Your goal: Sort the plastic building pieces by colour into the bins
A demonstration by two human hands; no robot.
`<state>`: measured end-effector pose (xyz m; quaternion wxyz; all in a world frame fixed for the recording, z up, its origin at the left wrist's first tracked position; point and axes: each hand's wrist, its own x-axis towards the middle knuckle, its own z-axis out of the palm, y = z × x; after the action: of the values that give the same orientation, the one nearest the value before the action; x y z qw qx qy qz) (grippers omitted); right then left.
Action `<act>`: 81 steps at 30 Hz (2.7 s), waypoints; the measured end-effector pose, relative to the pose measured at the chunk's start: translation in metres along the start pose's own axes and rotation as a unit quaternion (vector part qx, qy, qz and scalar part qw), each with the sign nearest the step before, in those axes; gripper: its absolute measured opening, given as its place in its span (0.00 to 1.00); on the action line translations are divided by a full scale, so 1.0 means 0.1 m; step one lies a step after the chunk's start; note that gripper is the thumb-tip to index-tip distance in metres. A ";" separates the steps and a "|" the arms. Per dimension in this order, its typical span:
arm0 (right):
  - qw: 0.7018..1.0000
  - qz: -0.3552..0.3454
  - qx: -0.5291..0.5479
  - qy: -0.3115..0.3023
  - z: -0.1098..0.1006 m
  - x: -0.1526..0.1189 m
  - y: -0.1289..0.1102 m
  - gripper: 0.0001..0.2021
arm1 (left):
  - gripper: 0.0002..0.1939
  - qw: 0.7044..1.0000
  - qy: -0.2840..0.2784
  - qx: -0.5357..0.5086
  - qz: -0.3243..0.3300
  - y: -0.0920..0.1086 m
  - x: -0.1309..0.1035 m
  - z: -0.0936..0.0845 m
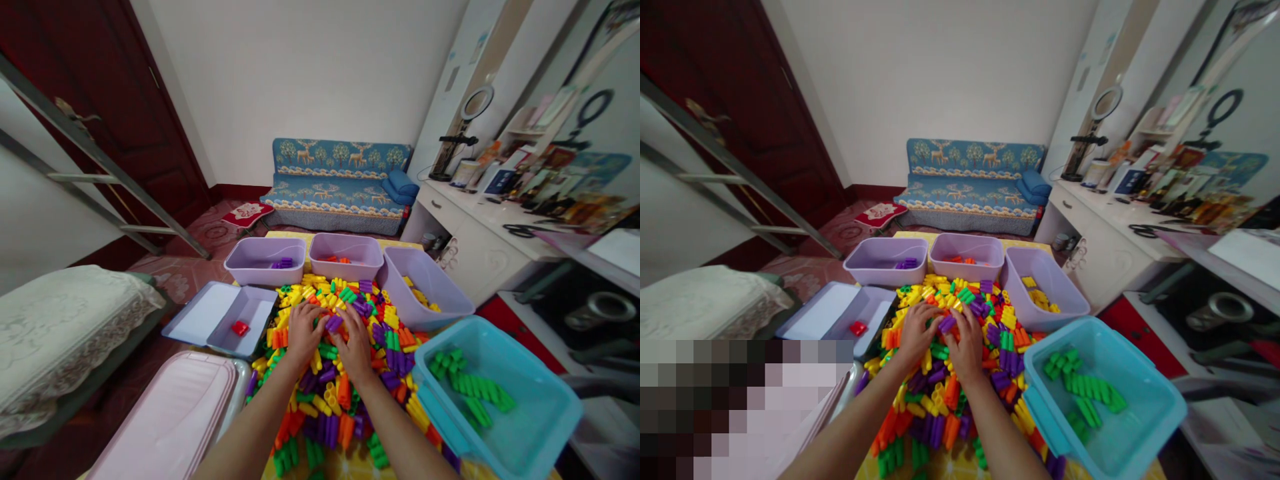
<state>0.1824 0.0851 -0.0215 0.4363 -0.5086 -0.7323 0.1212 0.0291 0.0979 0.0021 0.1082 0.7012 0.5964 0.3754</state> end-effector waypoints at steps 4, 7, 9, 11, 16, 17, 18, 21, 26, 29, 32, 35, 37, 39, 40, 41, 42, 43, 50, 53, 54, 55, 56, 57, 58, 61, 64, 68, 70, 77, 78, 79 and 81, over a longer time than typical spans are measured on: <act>0.998 -0.044 -0.035 -0.005 -0.06 0.03 -0.07 0.18 | 0.10 1.000 -0.005 0.021 -0.004 0.00 0.00 0.00; 0.998 -0.051 -0.023 0.021 -0.17 0.10 -0.15 0.11 | 0.11 0.999 -0.014 0.031 -0.006 0.00 -0.01 0.00; 0.998 -0.019 0.011 0.055 -0.27 0.18 -0.19 0.11 | 0.11 0.999 -0.016 0.035 -0.007 0.01 -0.01 0.00; 0.996 0.027 0.046 0.072 -0.38 0.27 -0.22 0.12 | 0.11 0.999 -0.018 0.036 -0.008 0.01 -0.02 0.00; 0.991 0.074 0.007 -0.107 -0.62 0.54 -0.16 0.11 | 0.11 0.999 -0.022 0.030 -0.014 0.03 -0.02 -0.01; 0.987 0.066 -0.015 -0.148 -0.64 0.59 -0.15 0.09 | 0.11 0.999 -0.022 0.030 -0.015 0.04 -0.02 -0.01; 0.982 0.059 -0.033 -0.175 -0.65 0.66 -0.15 0.08 | 0.12 0.999 -0.022 0.031 -0.016 0.04 -0.02 -0.01; 0.982 0.048 -0.050 -0.176 -0.60 0.88 -0.27 0.07 | 0.12 0.999 -0.021 0.033 -0.017 0.05 -0.03 -0.01; 0.978 0.023 0.208 -0.002 -0.40 1.21 -0.74 0.23 | 0.12 0.999 -0.021 0.037 -0.021 0.05 -0.02 -0.01; 0.963 0.020 0.267 0.039 -0.31 1.14 -0.83 0.26 | 0.13 0.999 -0.020 0.035 -0.022 0.07 -0.02 -0.02; 0.988 0.007 0.144 0.056 -0.28 0.86 -0.62 0.21 | 0.12 0.999 -0.022 0.032 -0.023 0.08 -0.02 -0.03; 0.998 -0.010 -0.004 0.062 -0.29 0.55 -0.26 0.20 | 0.12 0.999 -0.020 0.029 -0.023 0.09 -0.02 -0.04; 0.994 -0.007 -0.094 0.053 -0.31 0.38 -0.05 0.21 | 0.12 0.999 -0.020 0.029 -0.023 0.09 -0.02 -0.04; 0.985 0.015 -0.167 0.035 -0.32 0.26 0.10 0.24 | 0.12 0.999 -0.021 0.029 -0.026 0.08 -0.02 -0.04; 0.981 0.028 -0.192 0.021 -0.31 0.21 0.15 0.25 | 0.12 0.999 -0.022 0.029 -0.027 0.08 -0.02 -0.03; 0.977 0.038 -0.209 0.005 -0.30 0.17 0.19 0.25 | 0.12 0.999 -0.021 0.029 -0.027 0.07 -0.02 -0.03; 0.974 0.045 -0.220 -0.009 -0.28 0.14 0.22 0.24 | 0.12 0.999 -0.020 0.028 -0.026 0.07 -0.02 -0.02; 0.973 0.047 -0.227 -0.018 -0.26 0.11 0.25 0.23 | 0.12 0.999 -0.019 0.028 -0.025 0.06 -0.02 -0.02; 0.967 0.035 -0.253 -0.011 -0.18 0.05 0.30 0.22 | 0.12 0.999 -0.008 0.035 -0.017 0.05 -0.03 0.00; 0.966 0.022 -0.259 0.000 -0.18 0.05 0.29 0.22 | 0.12 0.999 -0.006 0.040 -0.014 0.04 -0.03 0.01; 0.965 0.019 -0.262 0.003 -0.18 0.05 0.29 0.21 | 0.12 0.999 -0.006 0.041 -0.013 0.04 -0.03 0.01; 0.964 0.018 -0.265 0.005 -0.18 0.04 0.28 0.21 | 0.12 0.999 -0.006 0.042 -0.011 0.04 -0.03 0.01; 0.963 0.018 -0.268 0.004 -0.18 0.04 0.28 0.21 | 0.11 0.999 -0.006 0.044 -0.010 0.04 -0.03 0.01; 0.963 0.019 -0.270 0.002 -0.18 0.04 0.27 0.21 | 0.11 0.999 -0.006 0.045 -0.008 0.04 -0.03 0.02; 0.962 0.021 -0.273 -0.001 -0.18 0.04 0.27 0.21 | 0.11 0.999 -0.006 0.045 -0.007 0.04 -0.04 0.02; 0.961 0.022 -0.275 -0.009 -0.18 0.05 0.27 0.22 | 0.11 0.999 0.000 0.046 -0.012 0.04 -0.04 0.03; 0.962 0.023 -0.271 -0.013 -0.18 0.05 0.27 0.22 | 0.10 0.999 0.007 0.050 -0.018 0.04 -0.04 0.04; 0.963 0.026 -0.266 -0.014 -0.18 0.05 0.27 0.22 | 0.10 0.998 0.008 0.055 -0.014 0.05 -0.04 0.04; 0.961 0.029 -0.275 -0.021 -0.19 0.05 0.25 0.22 | 0.09 0.998 0.005 0.055 -0.014 0.06 -0.04 0.04; 0.947 0.049 -0.315 -0.040 -0.20 0.05 0.20 0.22 | 0.09 0.996 -0.004 0.077 -0.033 0.09 -0.03 0.01; 0.946 0.051 -0.319 -0.042 -0.20 0.05 0.19 0.22 | 0.09 0.996 -0.003 0.078 -0.033 0.09 -0.03 0.01; 0.944 0.053 -0.322 -0.043 -0.20 0.05 0.19 0.22 | 0.09 0.996 -0.002 0.078 -0.031 0.10 -0.03 0.01; 0.943 0.057 -0.324 -0.046 -0.20 0.06 0.18 0.22 | 0.09 0.997 -0.001 0.074 -0.027 0.10 -0.03 0.00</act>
<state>0.2085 0.0923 -0.0176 0.2061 -0.6573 -0.7211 -0.0744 0.0367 0.0929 0.0066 0.0668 0.6908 0.6414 0.3270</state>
